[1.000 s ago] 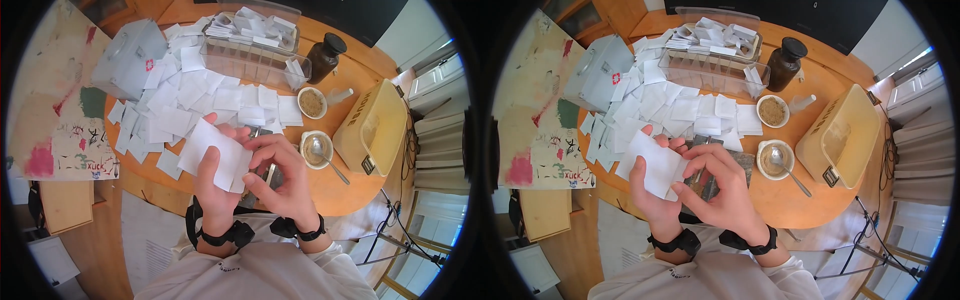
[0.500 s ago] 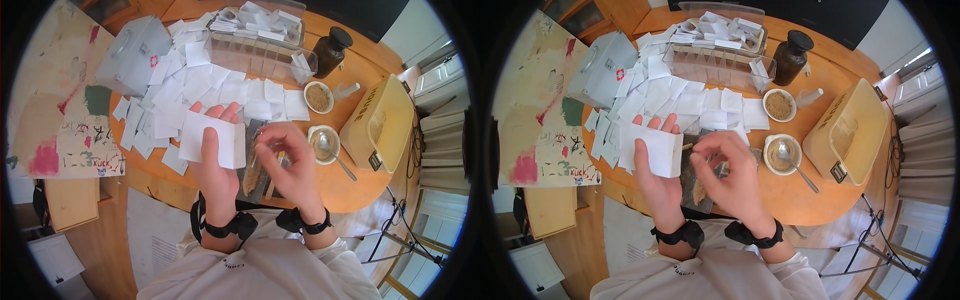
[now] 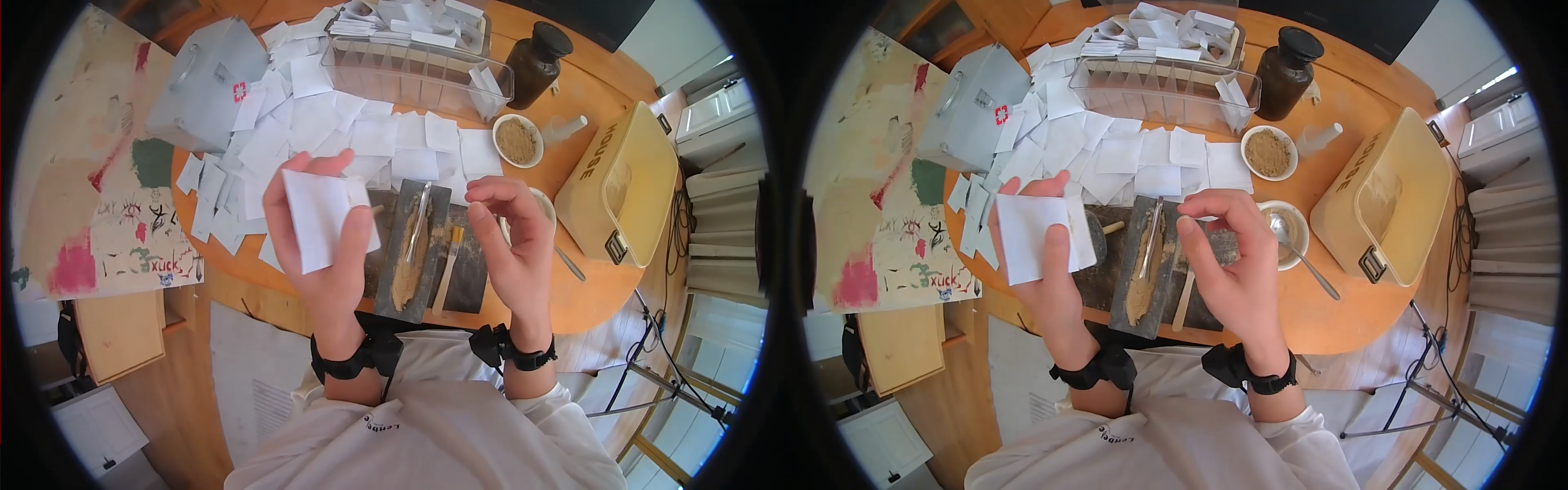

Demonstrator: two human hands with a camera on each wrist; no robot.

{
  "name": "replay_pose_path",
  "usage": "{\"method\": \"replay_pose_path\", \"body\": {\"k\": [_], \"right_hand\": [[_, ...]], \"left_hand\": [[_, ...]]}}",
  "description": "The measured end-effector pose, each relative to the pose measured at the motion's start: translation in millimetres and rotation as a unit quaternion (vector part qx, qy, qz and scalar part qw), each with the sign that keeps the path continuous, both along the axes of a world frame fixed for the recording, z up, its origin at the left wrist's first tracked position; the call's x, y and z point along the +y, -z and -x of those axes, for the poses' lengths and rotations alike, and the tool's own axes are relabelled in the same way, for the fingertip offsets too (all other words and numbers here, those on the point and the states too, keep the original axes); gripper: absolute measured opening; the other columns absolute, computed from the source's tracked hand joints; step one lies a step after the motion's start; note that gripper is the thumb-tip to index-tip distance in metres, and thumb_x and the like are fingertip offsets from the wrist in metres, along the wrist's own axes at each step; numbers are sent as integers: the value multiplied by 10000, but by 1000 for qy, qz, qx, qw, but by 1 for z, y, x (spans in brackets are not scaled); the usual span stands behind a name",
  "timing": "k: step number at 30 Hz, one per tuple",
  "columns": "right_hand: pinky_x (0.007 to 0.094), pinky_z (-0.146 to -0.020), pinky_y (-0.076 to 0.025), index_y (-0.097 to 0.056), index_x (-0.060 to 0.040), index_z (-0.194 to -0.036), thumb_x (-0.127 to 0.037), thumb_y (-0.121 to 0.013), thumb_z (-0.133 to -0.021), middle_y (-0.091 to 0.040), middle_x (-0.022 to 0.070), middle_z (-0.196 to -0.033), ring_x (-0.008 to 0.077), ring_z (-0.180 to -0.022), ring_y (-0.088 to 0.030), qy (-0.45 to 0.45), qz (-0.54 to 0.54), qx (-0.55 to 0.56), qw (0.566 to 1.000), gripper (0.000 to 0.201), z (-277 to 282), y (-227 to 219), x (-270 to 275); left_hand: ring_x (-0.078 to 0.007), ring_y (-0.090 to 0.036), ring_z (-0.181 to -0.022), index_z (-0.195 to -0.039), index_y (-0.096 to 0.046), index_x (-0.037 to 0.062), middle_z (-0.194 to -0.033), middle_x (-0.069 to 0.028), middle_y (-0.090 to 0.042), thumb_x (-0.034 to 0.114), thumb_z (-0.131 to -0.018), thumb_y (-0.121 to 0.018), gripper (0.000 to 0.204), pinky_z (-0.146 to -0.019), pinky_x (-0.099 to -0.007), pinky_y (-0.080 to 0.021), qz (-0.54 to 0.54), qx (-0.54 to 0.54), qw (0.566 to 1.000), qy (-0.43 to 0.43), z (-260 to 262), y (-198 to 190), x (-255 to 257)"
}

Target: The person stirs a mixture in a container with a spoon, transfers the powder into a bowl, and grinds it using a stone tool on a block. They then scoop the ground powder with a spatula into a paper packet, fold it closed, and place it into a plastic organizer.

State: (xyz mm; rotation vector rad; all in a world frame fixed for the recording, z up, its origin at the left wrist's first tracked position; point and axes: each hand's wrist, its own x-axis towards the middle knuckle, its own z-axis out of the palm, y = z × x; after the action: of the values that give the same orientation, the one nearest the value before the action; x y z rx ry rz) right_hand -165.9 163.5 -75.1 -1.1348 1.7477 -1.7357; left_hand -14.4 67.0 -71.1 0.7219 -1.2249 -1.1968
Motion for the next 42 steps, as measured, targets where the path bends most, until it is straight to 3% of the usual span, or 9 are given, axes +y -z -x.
{"method": "replay_pose_path", "body": {"k": [5,16,20,22,26,29,35,37,42], "right_hand": [[282,-793,-473,-648,-11,-973,-46,-657,-870,-657,81,-1001,175,-926,-602,-1,-10,-13,1000,110,1,2,0],[286,-749,-463,-652,-24,-984,-39,-673,-853,-649,67,-966,165,-882,-611,-27,-8,-12,1000,133,-10,4,2],[274,-651,-467,-626,-29,-1046,-59,-704,-832,-652,74,-945,147,-773,-647,-84,-49,-41,994,229,-28,-11,-3],[243,-555,-459,-592,-21,-1063,-62,-718,-825,-656,70,-888,123,-686,-652,-94,-66,-67,991,272,-34,-12,-8],[228,-554,-459,-579,-19,-1014,-39,-704,-834,-658,52,-855,103,-685,-650,-89,-86,-149,981,221,-40,-13,-12],[216,-568,-462,-561,-15,-980,-24,-691,-842,-659,44,-840,85,-696,-649,-99,-87,-185,974,189,-36,-9,-15],[229,-593,-472,-559,-16,-950,-26,-689,-837,-670,34,-803,87,-700,-650,-123,-111,-139,976,172,-6,-12,-19],[265,-600,-487,-574,-12,-936,-31,-697,-813,-682,56,-773,125,-689,-659,-176,-179,-49,967,175,9,-26,-22],[217,-586,-433,-543,-48,-900,-29,-685,-839,-630,-10,-750,59,-689,-613,-219,-221,12,950,156,33,-55,-34]], "left_hand": [[-174,-578,-1077,-1272,-478,49,-1093,-83,-632,-6,-775,-725,558,-947,-321,-426,2,-153,959,237,-2,8,-3],[-171,-579,-1039,-1244,-472,41,-1081,-89,-617,-31,-792,-689,506,-937,-327,-438,-23,-33,981,188,-3,14,-5],[-203,-544,-1112,-1310,-435,35,-1164,-121,-588,155,-755,-798,674,-945,-350,-436,2,-22,977,211,-5,12,-3],[-295,-583,-1108,-1373,-362,28,-1203,-158,-569,655,-701,-769,1006,-949,-441,-470,22,-74,984,162,-1,12,0],[-309,-575,-1131,-1381,-362,47,-1256,-163,-535,688,-681,-757,1029,-926,-448,-484,28,-35,988,151,-1,13,-1],[-314,-532,-1188,-1383,-354,48,-1286,-161,-505,372,-678,-884,939,-977,-429,-450,16,61,978,197,-2,17,-4],[-282,-533,-1198,-1333,-410,22,-1291,-168,-508,615,-772,-731,878,-989,-389,-446,-16,-29,982,184,-19,15,-15],[-287,-508,-1247,-1361,-406,5,-1298,-191,-512,764,-854,-462,915,-1024,-422,-426,-35,-109,965,234,-27,15,-20],[-313,-517,-1227,-1377,-397,-24,-1281,-201,-534,665,-942,-344,816,-1040,-434,-402,-246,84,923,283,-29,3,-25]]}}
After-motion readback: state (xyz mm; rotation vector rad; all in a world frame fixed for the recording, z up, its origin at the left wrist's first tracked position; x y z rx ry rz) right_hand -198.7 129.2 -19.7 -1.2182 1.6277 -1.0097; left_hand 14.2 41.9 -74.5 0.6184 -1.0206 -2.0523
